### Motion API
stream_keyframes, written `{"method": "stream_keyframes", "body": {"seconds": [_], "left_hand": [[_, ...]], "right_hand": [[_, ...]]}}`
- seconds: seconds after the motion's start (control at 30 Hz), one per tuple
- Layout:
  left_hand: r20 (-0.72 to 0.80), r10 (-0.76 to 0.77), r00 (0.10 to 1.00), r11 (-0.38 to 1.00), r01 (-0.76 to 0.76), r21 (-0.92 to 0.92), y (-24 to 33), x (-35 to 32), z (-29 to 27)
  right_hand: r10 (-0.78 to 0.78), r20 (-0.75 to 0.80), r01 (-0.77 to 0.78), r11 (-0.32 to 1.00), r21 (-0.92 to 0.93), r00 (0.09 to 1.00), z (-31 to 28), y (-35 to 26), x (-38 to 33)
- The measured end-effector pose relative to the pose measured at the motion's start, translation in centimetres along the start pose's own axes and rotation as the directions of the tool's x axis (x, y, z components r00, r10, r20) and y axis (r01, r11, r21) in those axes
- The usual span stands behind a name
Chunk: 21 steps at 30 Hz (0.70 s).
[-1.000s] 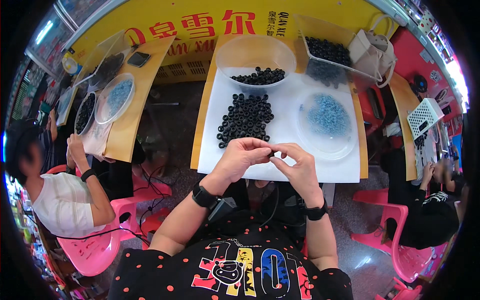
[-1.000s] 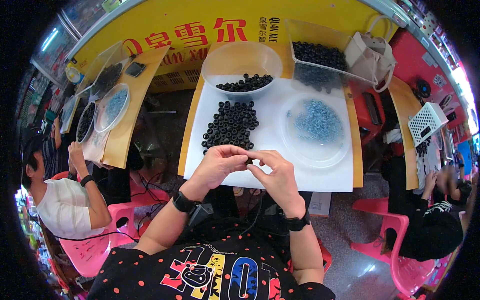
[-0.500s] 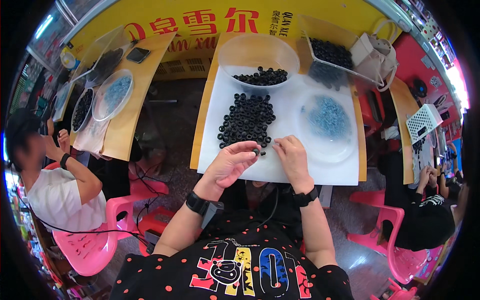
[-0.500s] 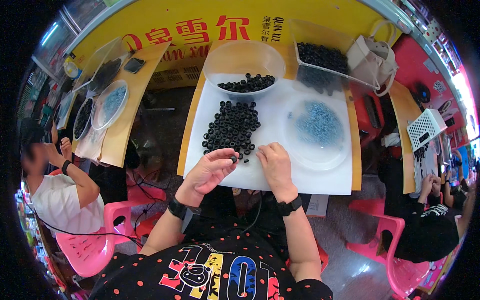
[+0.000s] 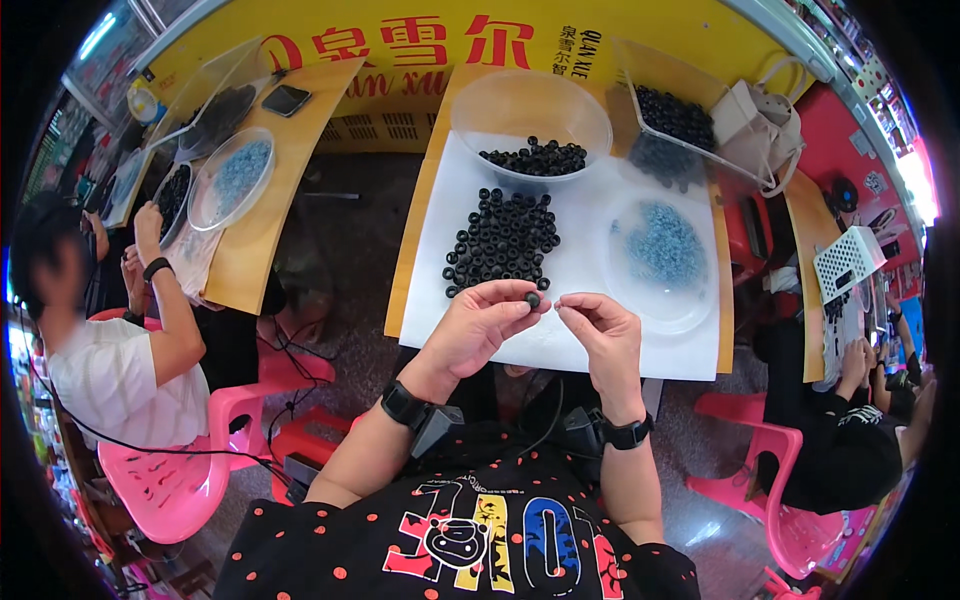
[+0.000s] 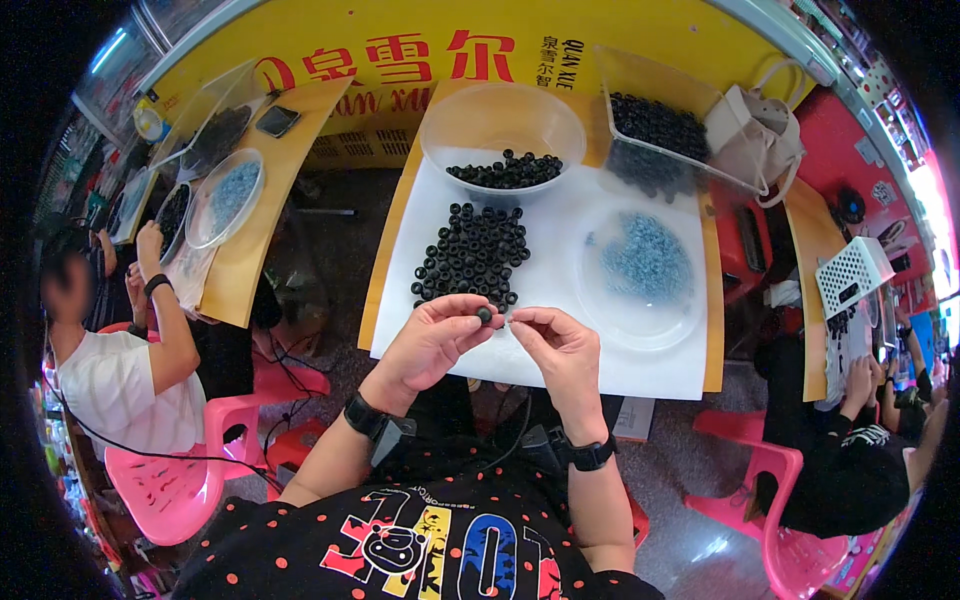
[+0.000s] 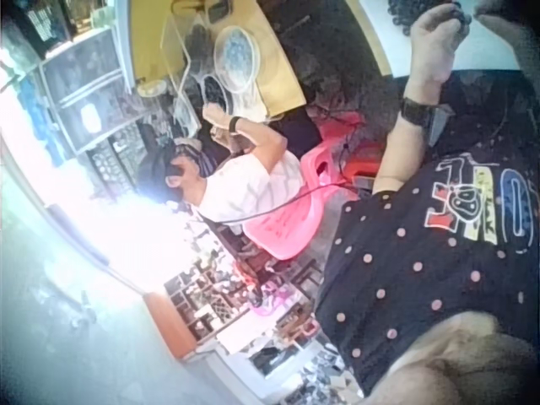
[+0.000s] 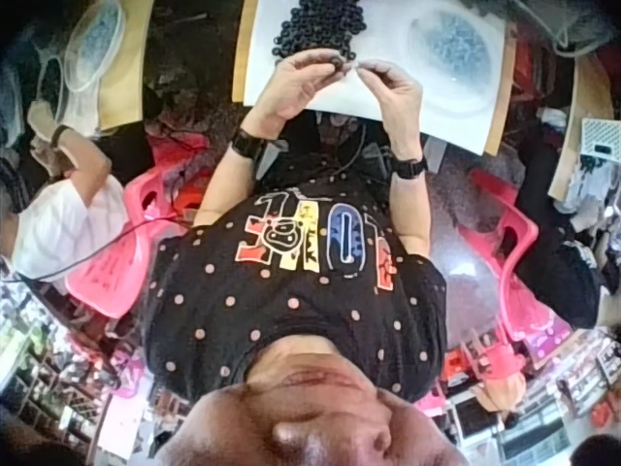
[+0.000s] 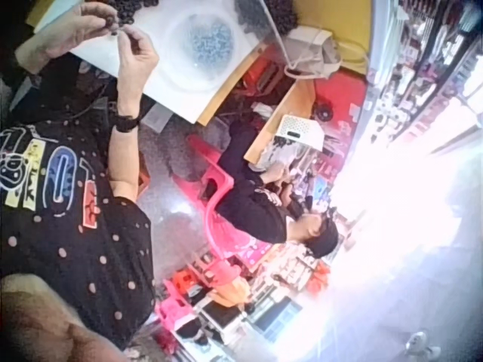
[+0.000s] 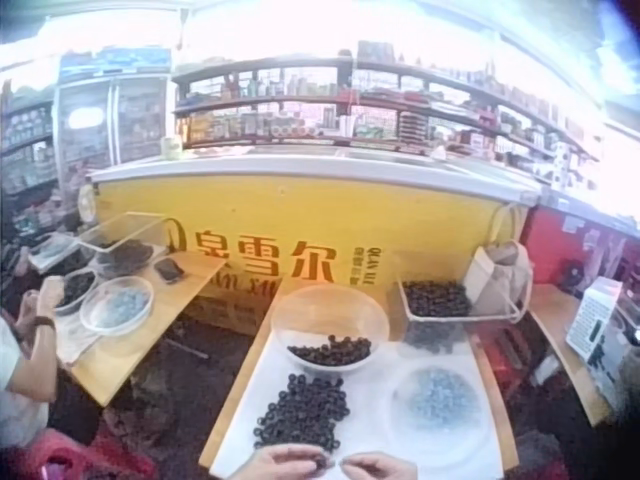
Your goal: The person is sorting small black and blue plastic components into different containers for manufacturing.
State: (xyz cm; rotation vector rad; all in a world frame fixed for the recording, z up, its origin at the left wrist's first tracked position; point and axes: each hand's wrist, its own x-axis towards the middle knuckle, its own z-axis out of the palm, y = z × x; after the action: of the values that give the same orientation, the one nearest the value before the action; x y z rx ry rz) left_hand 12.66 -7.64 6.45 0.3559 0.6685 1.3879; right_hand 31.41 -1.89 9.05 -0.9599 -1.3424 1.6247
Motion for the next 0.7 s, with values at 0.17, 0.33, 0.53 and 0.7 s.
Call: {"method": "stream_keyframes", "body": {"seconds": [0.17, 0.33, 0.53, 0.7], "left_hand": [[-0.040, -0.060, 0.997, 0.989, 0.054, -0.139, -0.7, -0.2, -0.7], [-0.053, -0.116, 0.992, 0.984, 0.107, -0.143, -0.6, -0.3, 0.0], [-0.047, -0.039, 0.998, 0.999, 0.040, 0.021, -0.8, -0.4, 0.0], [-0.046, -0.036, 0.998, 0.998, 0.038, 0.051, -1.1, -0.5, -0.4]], "right_hand": [[-0.009, -0.020, 0.011, 0.998, 0.061, 1.000, 0.8, -0.5, -0.7], [-0.028, -0.054, 0.029, 0.999, 0.029, 0.998, 0.9, 0.4, -1.0], [-0.238, -0.066, 0.222, 0.956, -0.192, 0.969, 1.8, 0.4, -1.0], [-0.322, -0.041, 0.290, 0.894, -0.341, 0.946, 2.4, 0.2, -1.3]]}}
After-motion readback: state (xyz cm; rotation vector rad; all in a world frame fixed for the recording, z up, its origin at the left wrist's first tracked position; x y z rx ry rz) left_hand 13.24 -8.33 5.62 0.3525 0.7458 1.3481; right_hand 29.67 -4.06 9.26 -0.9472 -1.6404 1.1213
